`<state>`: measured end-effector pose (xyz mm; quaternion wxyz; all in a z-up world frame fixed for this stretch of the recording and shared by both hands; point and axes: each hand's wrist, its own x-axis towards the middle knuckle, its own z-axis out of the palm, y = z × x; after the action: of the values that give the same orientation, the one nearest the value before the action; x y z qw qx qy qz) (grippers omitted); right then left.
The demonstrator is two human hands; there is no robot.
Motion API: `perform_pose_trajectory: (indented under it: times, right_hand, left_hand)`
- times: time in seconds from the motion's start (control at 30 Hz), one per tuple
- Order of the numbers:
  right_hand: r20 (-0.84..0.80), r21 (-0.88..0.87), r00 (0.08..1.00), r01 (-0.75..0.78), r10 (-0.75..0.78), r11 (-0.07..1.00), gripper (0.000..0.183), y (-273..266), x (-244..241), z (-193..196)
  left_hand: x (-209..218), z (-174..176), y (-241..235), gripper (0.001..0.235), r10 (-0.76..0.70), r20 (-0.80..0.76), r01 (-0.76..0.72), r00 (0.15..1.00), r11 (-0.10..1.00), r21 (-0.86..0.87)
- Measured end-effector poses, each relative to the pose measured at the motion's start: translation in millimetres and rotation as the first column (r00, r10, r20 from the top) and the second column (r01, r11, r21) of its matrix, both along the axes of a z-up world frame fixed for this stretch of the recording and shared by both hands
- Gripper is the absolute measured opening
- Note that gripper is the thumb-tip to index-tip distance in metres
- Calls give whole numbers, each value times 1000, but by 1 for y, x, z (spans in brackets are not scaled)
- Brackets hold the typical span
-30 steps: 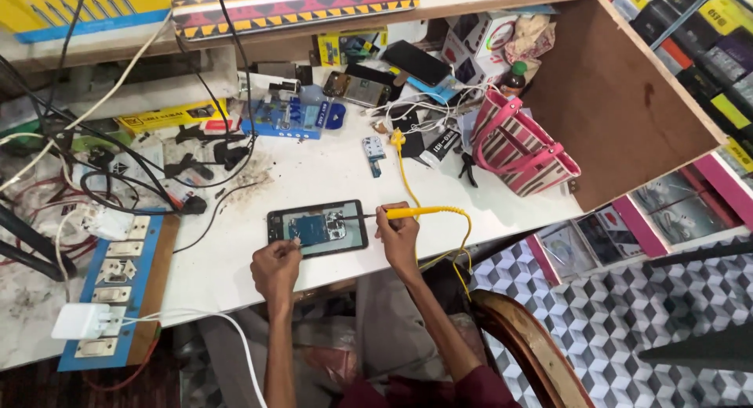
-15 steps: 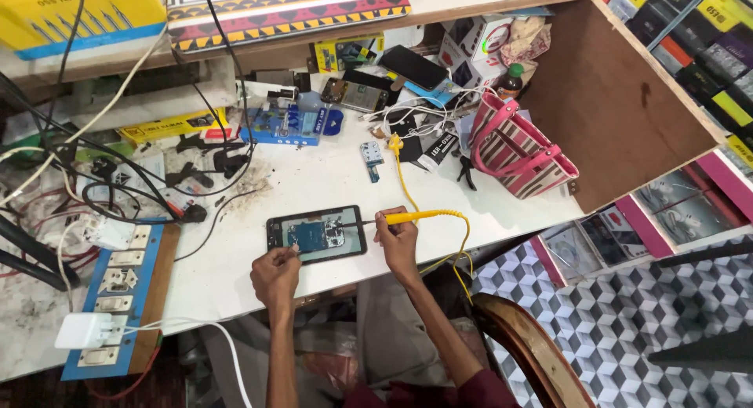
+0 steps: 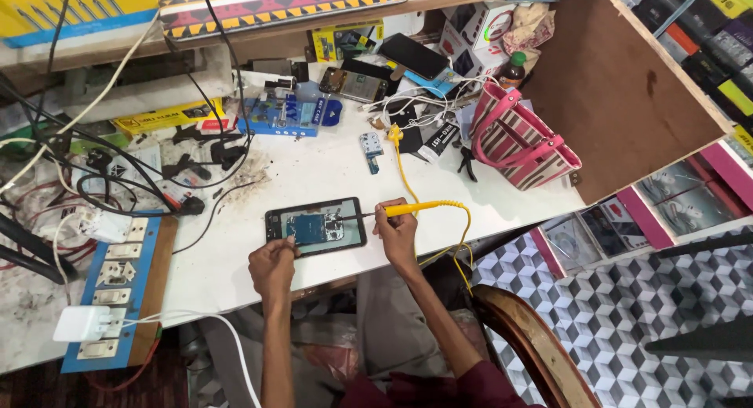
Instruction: The person uses a yellow soldering iron and a small metal tool to work on the exposed circuit board of a tablet lying on a cluttered workbench. They repeatedly apply the soldering iron to specific points on the board while manipulating components with the other hand.
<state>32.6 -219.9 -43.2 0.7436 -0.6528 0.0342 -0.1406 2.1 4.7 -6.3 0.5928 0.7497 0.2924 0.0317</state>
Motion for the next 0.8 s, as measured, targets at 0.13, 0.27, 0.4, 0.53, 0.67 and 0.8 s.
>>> perform_pose_trajectory:
  times: [0.13,0.27,0.4,0.53,0.67,0.8]
  right_hand:
    - [-1,-6,1000,-10,10,1000,12,-2,2,-4]
    - [5,-4,1000,-1,1,1000,12,-2,5,-8]
    - [26,3,1000,-4,4,1000,11,-4,5,-15]
    - [33,2,999,0,0,1000,12,-3,7,-16]
    - [43,-29,999,0,1,1000,13,-3,2,-13]
    - [40,-37,999,-5,6,999,12,-2,2,-3]
  left_hand:
    - [-1,-2,-6,18,48,-35,-42,998,988,150]
    - [-1,1,-5,16,63,-22,-59,998,986,155]
    - [-3,-1,-6,19,80,-43,-72,996,985,156]
    - [-3,-5,-6,18,80,-14,-77,997,986,146]
    - [-5,-10,1,15,4,46,-11,999,986,164]
    - [-3,-6,3,20,-24,21,21,999,991,135]
